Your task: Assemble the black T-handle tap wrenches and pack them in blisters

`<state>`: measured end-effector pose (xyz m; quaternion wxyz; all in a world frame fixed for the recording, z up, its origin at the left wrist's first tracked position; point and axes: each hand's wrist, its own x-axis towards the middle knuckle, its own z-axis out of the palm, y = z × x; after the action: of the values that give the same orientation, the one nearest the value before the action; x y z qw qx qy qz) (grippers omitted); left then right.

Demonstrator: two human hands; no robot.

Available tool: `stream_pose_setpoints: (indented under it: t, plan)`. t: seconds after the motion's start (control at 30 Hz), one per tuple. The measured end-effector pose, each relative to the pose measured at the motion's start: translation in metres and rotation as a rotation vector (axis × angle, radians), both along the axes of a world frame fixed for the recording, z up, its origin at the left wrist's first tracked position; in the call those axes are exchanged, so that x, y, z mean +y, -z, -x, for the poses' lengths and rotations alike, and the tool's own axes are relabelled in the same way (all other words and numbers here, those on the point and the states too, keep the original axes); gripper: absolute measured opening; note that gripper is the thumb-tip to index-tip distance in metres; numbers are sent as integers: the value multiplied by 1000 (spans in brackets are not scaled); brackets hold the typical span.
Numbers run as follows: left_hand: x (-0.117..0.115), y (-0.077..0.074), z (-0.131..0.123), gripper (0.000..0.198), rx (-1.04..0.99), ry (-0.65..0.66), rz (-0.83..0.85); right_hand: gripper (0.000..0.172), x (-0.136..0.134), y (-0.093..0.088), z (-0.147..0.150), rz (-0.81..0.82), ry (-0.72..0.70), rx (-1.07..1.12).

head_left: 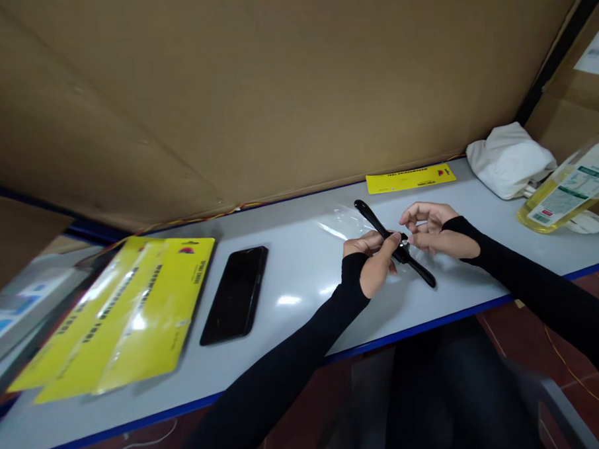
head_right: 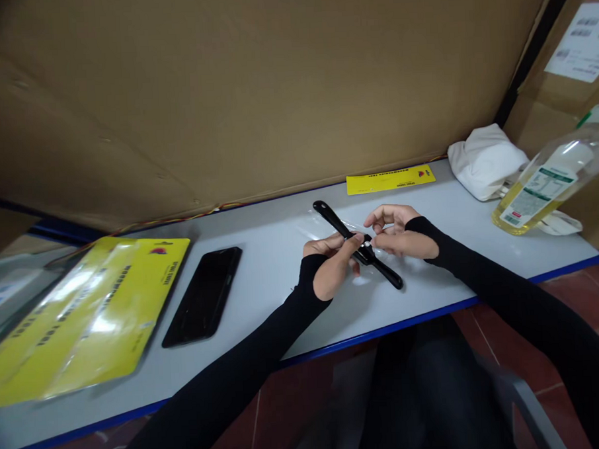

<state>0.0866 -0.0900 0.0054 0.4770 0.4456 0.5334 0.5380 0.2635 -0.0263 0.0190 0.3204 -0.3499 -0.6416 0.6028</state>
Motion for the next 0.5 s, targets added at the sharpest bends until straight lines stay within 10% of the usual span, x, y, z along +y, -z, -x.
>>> stream_pose_setpoints:
  t: [0.2,0.5]
  plan:
    - [-1,-2,-1,35,-50,35,8,49,2,-1,-7,6,-179,-29]
    - [5,1,0,32,-161,49,82,36,-15,8,5,-375,103,-98]
